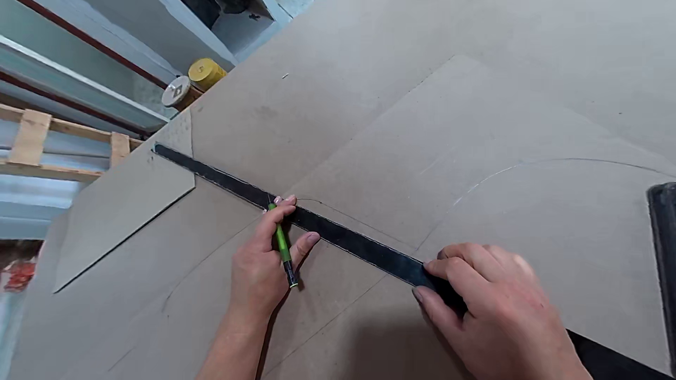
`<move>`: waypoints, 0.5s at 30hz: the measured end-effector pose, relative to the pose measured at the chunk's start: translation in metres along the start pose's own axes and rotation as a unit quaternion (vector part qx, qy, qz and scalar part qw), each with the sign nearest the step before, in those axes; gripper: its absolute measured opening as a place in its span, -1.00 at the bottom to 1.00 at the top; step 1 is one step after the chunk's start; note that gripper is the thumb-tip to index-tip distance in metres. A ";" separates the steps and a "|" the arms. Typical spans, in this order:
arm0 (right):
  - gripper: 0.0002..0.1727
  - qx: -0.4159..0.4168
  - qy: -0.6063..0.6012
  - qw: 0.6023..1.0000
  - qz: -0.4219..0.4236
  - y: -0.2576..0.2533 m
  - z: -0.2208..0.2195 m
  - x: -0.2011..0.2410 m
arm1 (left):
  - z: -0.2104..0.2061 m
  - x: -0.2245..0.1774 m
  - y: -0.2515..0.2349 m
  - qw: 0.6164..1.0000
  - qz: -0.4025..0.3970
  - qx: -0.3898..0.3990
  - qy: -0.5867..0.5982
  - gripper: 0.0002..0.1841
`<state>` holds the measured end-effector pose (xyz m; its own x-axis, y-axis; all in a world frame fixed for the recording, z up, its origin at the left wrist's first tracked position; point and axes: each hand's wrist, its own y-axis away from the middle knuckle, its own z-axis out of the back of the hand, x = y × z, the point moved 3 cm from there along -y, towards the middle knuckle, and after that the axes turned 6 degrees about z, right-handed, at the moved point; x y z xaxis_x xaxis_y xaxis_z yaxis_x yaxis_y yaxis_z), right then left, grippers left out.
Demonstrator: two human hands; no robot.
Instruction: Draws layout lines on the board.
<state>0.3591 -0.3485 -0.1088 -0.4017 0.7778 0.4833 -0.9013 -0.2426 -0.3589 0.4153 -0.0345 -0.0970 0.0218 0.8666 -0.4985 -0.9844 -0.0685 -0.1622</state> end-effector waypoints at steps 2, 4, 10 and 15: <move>-0.71 0.029 -0.019 0.999 -0.012 -0.001 0.005 0.000 | 0.000 -0.001 0.000 1.000 -0.004 -0.003 0.008 -0.32; -0.72 0.047 -0.032 0.998 -0.016 -0.003 0.007 0.000 | 0.000 0.000 -0.002 1.000 -0.009 -0.004 0.023 -0.34; -0.75 0.027 -0.036 0.998 -0.035 -0.004 0.007 0.003 | -0.002 -0.001 -0.004 0.999 -0.009 0.014 0.041 -0.34; -0.75 0.025 -0.019 0.999 -0.044 -0.004 0.006 0.006 | -0.004 0.000 -0.005 0.999 -0.021 0.022 0.033 -0.35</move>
<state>0.3599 -0.3462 -0.1000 -0.3259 0.7756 0.5406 -0.9399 -0.2043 -0.2736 0.4208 -0.0363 -0.0995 0.0727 0.8332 -0.5482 -0.9890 -0.0106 -0.1473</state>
